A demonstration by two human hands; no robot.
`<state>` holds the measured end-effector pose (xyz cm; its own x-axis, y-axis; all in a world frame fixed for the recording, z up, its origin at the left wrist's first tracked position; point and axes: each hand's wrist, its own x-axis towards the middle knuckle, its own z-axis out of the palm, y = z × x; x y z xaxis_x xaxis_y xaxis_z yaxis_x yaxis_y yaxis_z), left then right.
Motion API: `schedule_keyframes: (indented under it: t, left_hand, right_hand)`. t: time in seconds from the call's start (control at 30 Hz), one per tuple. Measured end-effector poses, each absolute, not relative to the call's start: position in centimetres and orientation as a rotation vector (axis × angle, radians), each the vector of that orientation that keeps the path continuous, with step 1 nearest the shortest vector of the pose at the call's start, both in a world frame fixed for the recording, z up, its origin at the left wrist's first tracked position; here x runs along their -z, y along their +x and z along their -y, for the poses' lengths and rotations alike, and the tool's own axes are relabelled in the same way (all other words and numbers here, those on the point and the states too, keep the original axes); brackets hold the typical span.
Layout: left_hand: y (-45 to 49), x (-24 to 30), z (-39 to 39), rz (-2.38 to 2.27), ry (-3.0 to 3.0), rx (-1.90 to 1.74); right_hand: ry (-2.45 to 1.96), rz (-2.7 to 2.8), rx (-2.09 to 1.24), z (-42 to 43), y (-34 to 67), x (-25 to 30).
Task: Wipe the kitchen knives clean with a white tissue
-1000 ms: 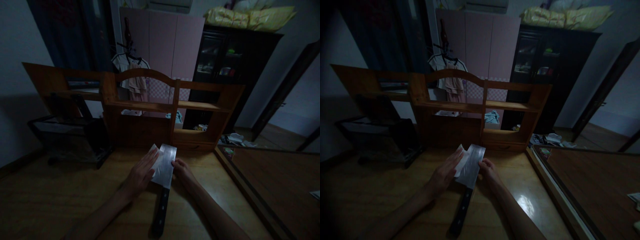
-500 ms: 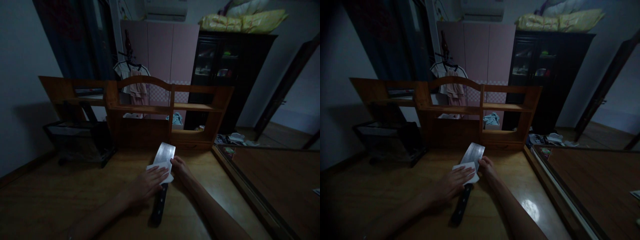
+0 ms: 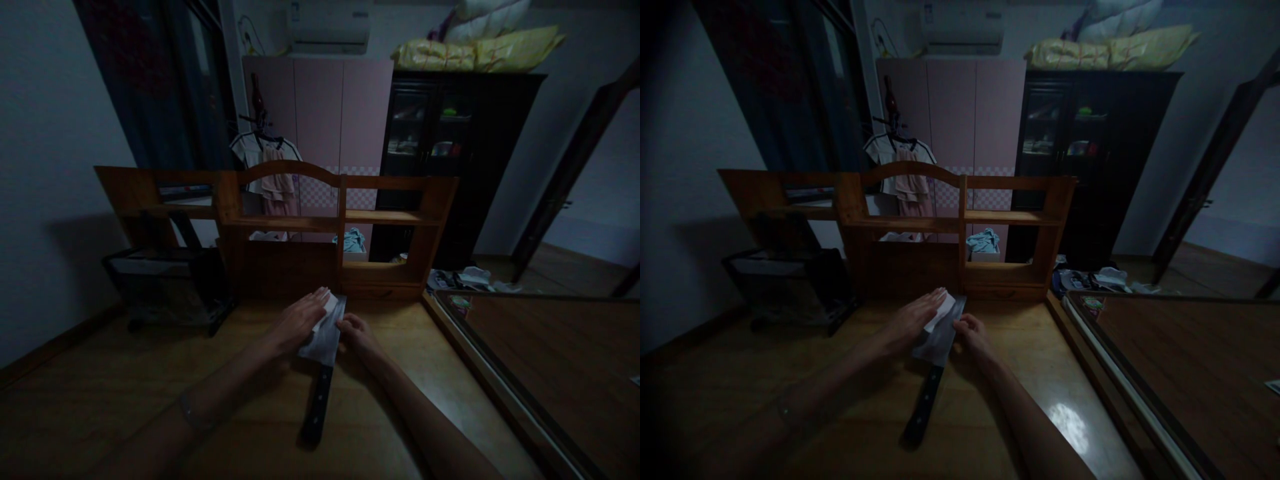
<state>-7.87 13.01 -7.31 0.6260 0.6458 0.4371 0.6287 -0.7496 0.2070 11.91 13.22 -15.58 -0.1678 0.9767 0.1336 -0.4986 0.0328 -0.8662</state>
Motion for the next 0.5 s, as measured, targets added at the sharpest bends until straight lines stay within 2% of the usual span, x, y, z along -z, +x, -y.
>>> schedule_keyframes:
  t: [0.3,0.5]
  left_hand:
    - [-3.2,10.0,-15.9,-0.969,2.8,-0.563]
    - [-4.3,10.7,-16.7,-1.044,2.824,-0.625]
  right_hand:
    - [-0.627,1.03,-1.48,-13.4,11.4,16.0]
    - [-0.614,1.044,-1.521,-12.9,11.1,15.8]
